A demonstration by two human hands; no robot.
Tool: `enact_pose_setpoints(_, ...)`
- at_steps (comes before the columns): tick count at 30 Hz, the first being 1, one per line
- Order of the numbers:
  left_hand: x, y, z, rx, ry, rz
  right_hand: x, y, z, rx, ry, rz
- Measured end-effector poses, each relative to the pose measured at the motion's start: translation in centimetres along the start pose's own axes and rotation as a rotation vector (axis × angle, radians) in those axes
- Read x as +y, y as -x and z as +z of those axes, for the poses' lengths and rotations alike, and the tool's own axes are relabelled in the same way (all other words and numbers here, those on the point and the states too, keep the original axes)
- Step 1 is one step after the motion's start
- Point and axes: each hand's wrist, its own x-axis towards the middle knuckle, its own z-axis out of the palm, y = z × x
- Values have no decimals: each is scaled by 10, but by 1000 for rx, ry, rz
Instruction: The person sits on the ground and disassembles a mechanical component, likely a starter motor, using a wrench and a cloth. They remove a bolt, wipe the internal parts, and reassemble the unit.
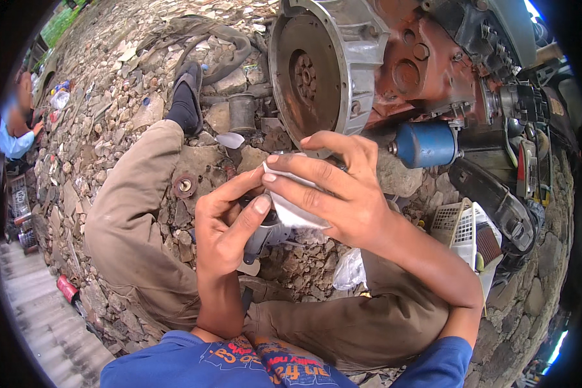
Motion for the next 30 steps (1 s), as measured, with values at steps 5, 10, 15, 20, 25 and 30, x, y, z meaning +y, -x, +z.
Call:
enact_pose_setpoints(5,-3,-2,2,13,0,-14,0,3,5,53,-4,50)
enact_pose_setpoints(10,-2,-2,3,33,17,0,11,6,6,75,-12,76)
enact_pose_setpoints(15,-2,-2,-1,-2,-37,74,3,7,3,60,39,-21)
enact_pose_setpoints(20,-3,-2,-3,-3,-37,71,12,4,0,-9,83,-21)
enact_pose_setpoints(25,-8,-2,-3,-18,11,107,21,0,6,-106,161,336)
enact_pose_setpoints(30,-6,-2,-4,-49,44,148,21,8,-5,59,-17,336)
